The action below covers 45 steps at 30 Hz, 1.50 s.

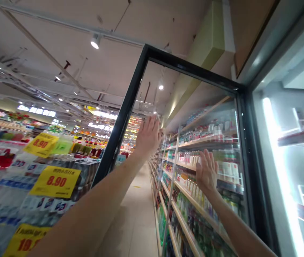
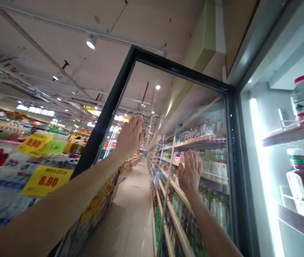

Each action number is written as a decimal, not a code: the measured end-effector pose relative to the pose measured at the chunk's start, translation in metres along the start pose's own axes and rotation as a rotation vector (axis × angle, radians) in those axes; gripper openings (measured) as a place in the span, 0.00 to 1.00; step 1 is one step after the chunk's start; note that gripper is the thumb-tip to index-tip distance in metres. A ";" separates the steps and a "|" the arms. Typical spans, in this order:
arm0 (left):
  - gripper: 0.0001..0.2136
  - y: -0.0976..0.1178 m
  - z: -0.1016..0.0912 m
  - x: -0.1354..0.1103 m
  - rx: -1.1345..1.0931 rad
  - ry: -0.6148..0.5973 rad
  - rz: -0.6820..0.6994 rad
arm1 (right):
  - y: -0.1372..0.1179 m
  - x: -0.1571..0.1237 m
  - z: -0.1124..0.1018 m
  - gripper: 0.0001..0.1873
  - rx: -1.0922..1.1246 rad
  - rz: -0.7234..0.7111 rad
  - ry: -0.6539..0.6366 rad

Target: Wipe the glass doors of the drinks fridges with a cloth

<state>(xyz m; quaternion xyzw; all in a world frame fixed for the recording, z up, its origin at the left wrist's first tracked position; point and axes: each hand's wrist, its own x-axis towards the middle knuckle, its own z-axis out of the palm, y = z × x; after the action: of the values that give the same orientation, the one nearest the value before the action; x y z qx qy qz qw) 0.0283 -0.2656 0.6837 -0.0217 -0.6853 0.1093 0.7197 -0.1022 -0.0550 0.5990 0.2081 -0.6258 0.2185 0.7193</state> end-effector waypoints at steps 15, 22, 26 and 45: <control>0.23 0.011 0.005 -0.032 -0.025 -0.062 0.136 | -0.002 0.000 0.000 0.28 -0.023 0.008 -0.005; 0.22 0.059 0.024 -0.092 -0.145 -0.262 0.872 | 0.006 -0.002 0.004 0.28 0.025 -0.018 0.006; 0.23 0.031 0.010 -0.058 -0.115 -0.222 0.440 | 0.006 -0.002 0.005 0.28 0.032 -0.011 0.009; 0.24 0.030 0.005 -0.126 -0.206 -0.287 0.835 | -0.001 0.001 0.001 0.27 0.004 0.022 -0.004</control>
<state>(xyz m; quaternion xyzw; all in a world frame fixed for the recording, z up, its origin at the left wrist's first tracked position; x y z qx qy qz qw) 0.0149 -0.2607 0.5550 -0.3524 -0.7180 0.3233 0.5057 -0.1022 -0.0563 0.6001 0.2031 -0.6290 0.2271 0.7153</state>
